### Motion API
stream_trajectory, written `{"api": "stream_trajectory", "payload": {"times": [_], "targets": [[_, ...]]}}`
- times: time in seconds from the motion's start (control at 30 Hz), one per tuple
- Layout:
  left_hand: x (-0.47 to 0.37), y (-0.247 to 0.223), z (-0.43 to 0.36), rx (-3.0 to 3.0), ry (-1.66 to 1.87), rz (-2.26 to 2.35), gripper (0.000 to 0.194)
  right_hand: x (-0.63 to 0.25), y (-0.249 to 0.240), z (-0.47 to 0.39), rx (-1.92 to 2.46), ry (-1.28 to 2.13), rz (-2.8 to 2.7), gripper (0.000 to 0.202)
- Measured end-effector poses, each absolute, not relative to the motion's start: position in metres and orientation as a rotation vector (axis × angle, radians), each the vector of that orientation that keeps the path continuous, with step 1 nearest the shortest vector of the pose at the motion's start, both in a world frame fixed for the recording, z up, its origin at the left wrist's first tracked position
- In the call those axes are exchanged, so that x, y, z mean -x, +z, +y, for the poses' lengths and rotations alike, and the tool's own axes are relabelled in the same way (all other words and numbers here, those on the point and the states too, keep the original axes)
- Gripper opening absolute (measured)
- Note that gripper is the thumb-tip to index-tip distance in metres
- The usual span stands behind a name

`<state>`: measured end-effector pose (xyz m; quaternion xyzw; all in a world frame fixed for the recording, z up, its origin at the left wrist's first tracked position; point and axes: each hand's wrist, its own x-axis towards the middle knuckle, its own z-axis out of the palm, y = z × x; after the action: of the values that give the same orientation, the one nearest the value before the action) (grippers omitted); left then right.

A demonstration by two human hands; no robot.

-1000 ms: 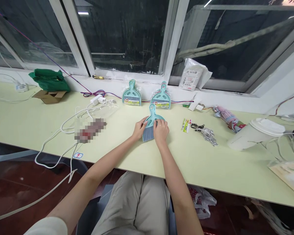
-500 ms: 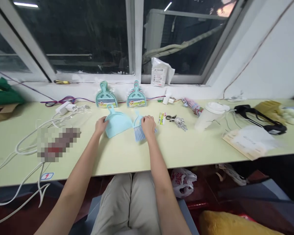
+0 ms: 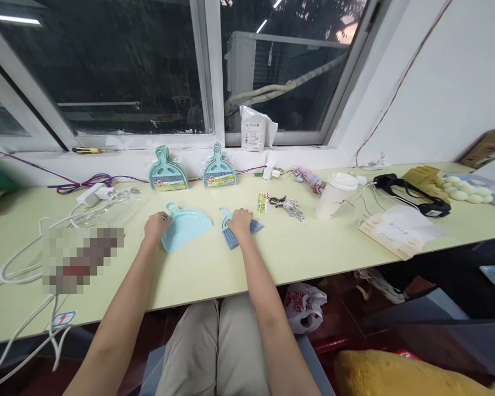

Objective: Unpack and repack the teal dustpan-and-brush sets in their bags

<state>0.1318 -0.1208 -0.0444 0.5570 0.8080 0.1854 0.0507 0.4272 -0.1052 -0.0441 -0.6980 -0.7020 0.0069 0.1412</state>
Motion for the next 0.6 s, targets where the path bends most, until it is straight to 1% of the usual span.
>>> {"api": "stream_trajectory", "payload": {"times": [0.17, 0.27, 0.37, 0.47, 0.53, 0.6], "targets": [[-0.144, -0.041, -0.122, -1.737, 0.537, 2.430, 0.023, -0.420, -0.033, -0.109, 1.874, 0.027, -1.879, 0.028], [-0.172, -0.041, -0.128, -1.951, 0.474, 2.246, 0.020, -0.410, -0.031, -0.113, 1.700, 0.096, -1.882, 0.023], [-0.204, -0.044, -0.136, -2.197, 0.465, 1.978, 0.030, -0.398, -0.038, -0.115, 1.590, 0.126, -2.020, 0.018], [-0.221, -0.046, -0.141, -2.409, 0.549, 1.715, 0.036, -0.392, -0.049, -0.114, 1.570, 0.139, -2.115, 0.014], [-0.219, -0.047, -0.142, -2.525, 0.626, 1.613, 0.032, -0.394, -0.052, -0.112, 1.578, 0.135, -2.109, 0.014], [-0.212, -0.046, -0.140, -2.631, 0.711, 1.621, 0.023, -0.396, -0.053, -0.109, 1.560, 0.136, -2.102, 0.013]]}}
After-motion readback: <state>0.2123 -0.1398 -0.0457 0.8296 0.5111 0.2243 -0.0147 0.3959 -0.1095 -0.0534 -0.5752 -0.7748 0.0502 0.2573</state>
